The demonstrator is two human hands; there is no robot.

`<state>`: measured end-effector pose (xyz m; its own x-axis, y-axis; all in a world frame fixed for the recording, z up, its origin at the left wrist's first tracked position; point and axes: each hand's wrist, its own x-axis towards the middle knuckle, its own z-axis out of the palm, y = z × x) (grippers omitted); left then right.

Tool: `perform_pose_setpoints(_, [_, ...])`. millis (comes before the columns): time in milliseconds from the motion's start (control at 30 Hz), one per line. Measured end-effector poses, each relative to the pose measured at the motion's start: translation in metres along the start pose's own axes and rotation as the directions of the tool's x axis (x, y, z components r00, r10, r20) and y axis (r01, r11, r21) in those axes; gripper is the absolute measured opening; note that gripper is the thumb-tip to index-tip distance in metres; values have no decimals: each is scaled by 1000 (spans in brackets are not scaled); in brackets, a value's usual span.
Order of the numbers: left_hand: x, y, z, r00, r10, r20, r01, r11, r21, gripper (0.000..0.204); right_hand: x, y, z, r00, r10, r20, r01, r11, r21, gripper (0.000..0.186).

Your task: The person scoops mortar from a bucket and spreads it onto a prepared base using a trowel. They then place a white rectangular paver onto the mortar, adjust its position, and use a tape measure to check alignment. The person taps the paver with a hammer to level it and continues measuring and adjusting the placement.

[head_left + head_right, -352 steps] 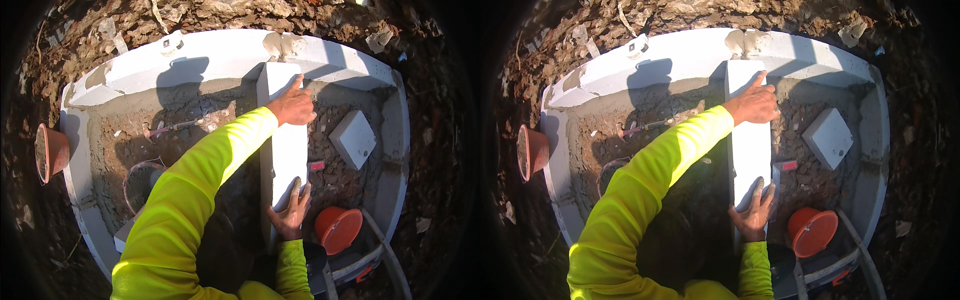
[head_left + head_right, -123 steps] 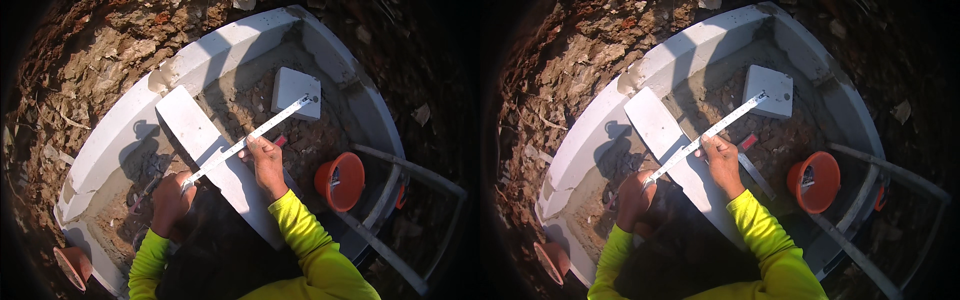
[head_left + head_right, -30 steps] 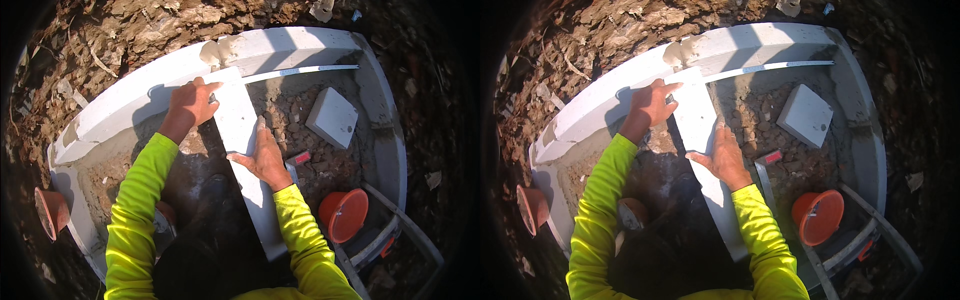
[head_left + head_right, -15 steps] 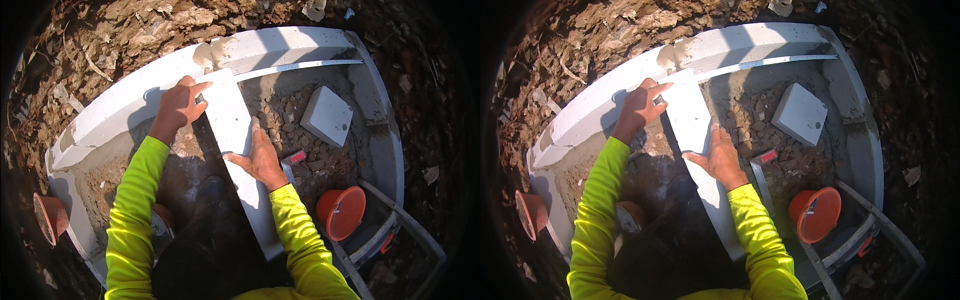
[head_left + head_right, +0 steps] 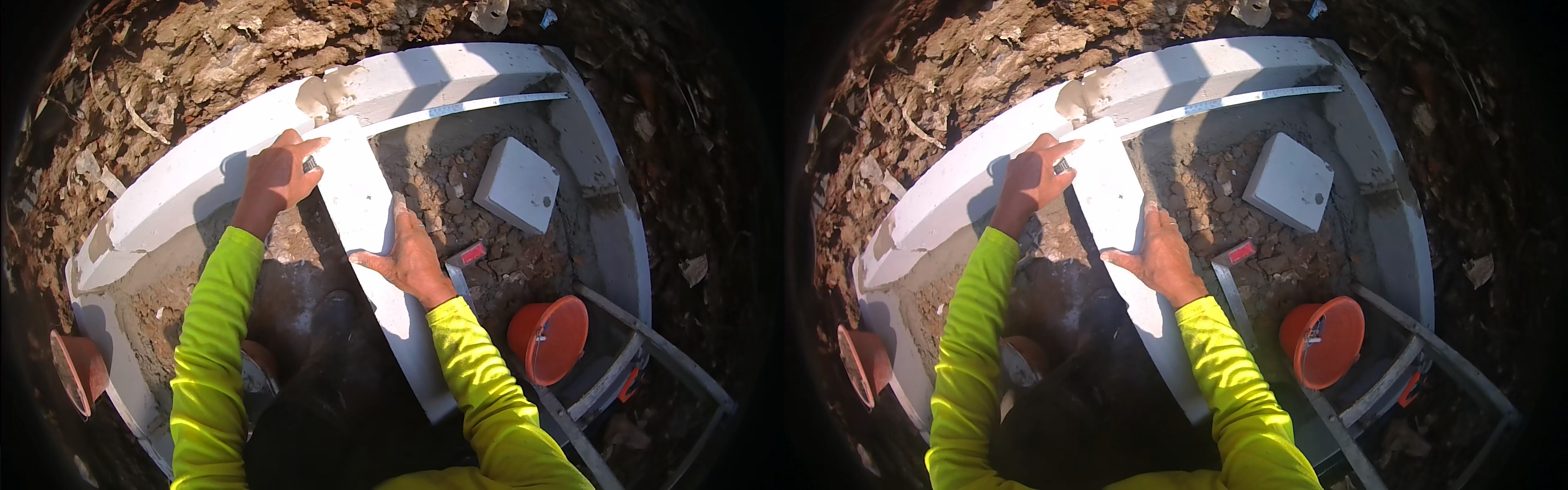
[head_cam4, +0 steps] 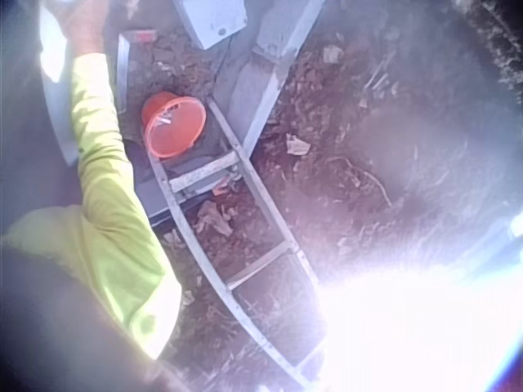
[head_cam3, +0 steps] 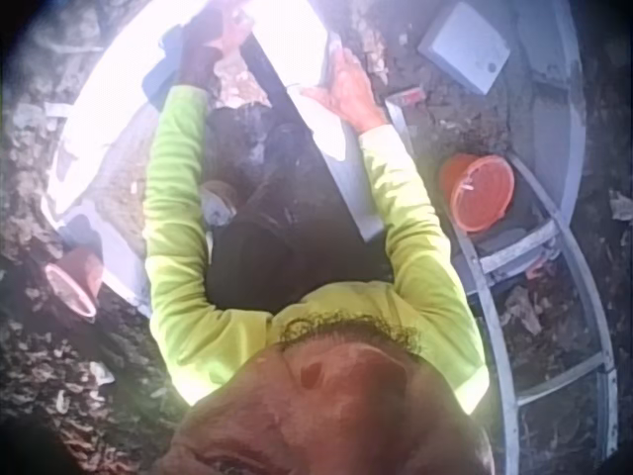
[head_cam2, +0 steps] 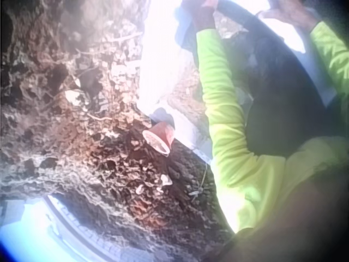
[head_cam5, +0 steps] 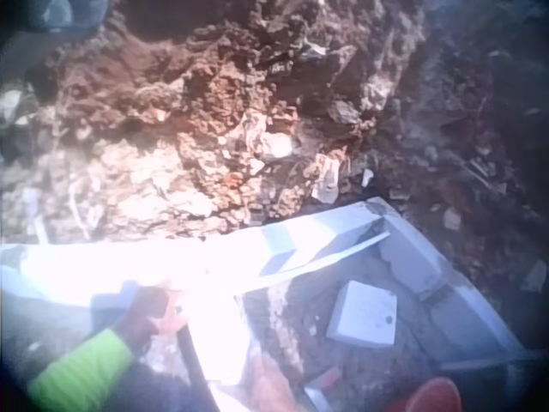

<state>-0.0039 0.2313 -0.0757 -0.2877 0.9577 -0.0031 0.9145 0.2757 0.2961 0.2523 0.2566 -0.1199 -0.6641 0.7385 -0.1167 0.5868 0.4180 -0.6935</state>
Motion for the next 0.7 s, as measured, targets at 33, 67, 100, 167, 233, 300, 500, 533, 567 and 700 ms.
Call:
perform_pose_setpoints(33, [0,0,-1,1000,-1,3,1,1000,9,50,0,0,0,1000,-1,-2,1,1000,-2,115])
perform_pose_setpoints(67, [0,1,-1,1000,-2,6,2,1000,18,50,0,0,1,1000,-3,-3,3,1000,-3,115])
perform_pose_setpoints(100, [0,2,-2,1000,-2,10,2,1000,26,50,0,0,1,1000,-8,-7,8,1000,-4,115])
perform_pose_setpoints(167, [1,3,-3,1000,-2,13,1,1000,17,48,0,1,1,1000,-19,-13,19,1000,-5,115])
perform_pose_setpoints(233, [1,4,-4,1000,-9,21,9,1000,20,47,0,1,2,999,-35,-24,35,999,-15,114])
perform_pose_setpoints(300, [1,4,-5,999,-23,32,22,999,32,47,0,2,4,997,-56,-45,54,998,-34,110])
perform_pose_setpoints(500, [2,5,-4,1000,-9,27,8,999,32,51,0,6,7,993,-92,-71,89,995,-47,109])
perform_pose_setpoints(533, [2,5,-4,1000,-6,25,5,999,42,51,0,7,7,993,-96,-68,93,995,-40,112])
perform_pose_setpoints(567, [3,5,-4,1000,-3,23,1,999,52,51,0,7,6,993,-99,-66,97,995,-34,116])
perform_pose_setpoints(700, [3,3,-3,1000,-3,21,2,998,64,51,1,0,4,999,-31,-30,30,999,-30,109])
